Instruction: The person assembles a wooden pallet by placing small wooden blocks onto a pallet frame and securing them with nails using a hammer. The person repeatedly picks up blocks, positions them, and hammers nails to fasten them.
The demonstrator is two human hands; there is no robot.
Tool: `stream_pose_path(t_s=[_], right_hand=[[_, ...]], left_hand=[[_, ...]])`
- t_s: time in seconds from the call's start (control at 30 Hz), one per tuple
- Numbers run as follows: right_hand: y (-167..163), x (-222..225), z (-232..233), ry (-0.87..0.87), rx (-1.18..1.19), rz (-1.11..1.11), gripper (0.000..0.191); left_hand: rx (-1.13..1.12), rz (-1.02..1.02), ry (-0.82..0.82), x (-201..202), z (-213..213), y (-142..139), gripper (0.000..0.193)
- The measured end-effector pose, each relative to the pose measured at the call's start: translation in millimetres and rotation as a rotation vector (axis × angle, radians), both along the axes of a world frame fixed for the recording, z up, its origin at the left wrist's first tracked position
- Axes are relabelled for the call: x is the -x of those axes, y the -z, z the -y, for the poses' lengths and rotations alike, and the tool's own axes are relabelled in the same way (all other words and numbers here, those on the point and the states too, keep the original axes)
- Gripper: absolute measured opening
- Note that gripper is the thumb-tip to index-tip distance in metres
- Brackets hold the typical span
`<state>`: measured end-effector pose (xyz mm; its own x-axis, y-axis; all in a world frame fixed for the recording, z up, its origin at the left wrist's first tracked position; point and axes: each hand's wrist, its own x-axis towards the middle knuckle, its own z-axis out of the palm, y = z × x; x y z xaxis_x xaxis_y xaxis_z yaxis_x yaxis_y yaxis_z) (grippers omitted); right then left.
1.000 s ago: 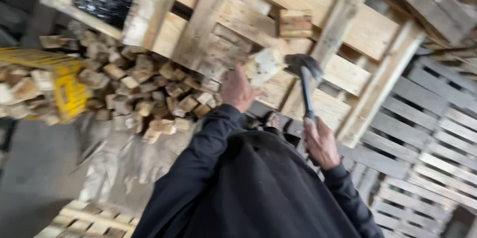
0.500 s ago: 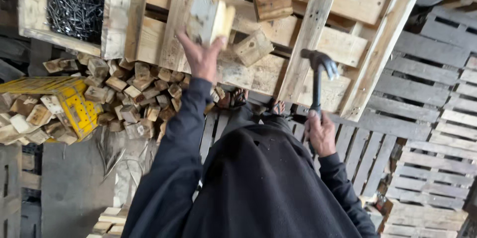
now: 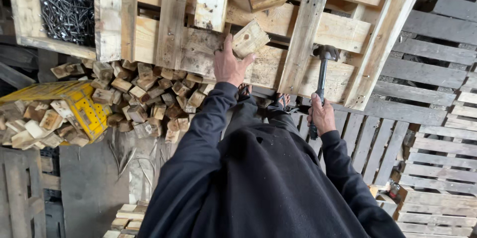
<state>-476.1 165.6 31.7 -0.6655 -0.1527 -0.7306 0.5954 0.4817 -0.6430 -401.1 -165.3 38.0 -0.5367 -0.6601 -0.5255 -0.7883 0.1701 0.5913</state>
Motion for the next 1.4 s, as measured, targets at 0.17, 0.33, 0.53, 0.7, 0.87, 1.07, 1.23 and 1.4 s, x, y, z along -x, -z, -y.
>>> stream_pose_path(t_s=[0.17, 0.33, 0.53, 0.7, 0.87, 1.07, 1.23, 1.4], right_hand=[[6, 1, -3, 0.000, 0.002, 0.021, 0.049], [13, 2, -6, -0.010, -0.019, 0.004, 0.049], [23, 1, -10, -0.034, -0.028, -0.027, 0.050], [20, -3, -5, -0.016, -0.069, -0.041, 0.049], [13, -6, -2, 0.016, -0.071, -0.026, 0.046], [27, -10, -9, 0.039, -0.057, -0.067, 0.049], [45, -16, -8, -0.012, -0.040, -0.163, 0.045], [41, -13, -5, -0.054, -0.052, -0.158, 0.044]], left_hand=[[0.132, -0.495, 0.085, -12, -54, 32, 0.054], [0.260, -0.688, 0.116, -35, -82, 55, 0.077], [0.072, -0.622, 0.090, -32, -50, 45, 0.113], [0.094, -0.519, 0.119, -31, -44, 37, 0.091], [-0.141, -0.543, -0.406, -34, -99, 38, 0.086], [-0.217, -0.635, 0.109, -37, -182, 26, 0.065], [0.285, -0.379, 0.277, -60, -129, 0, 0.065], [0.647, -0.249, 0.501, -25, -78, -7, 0.128]])
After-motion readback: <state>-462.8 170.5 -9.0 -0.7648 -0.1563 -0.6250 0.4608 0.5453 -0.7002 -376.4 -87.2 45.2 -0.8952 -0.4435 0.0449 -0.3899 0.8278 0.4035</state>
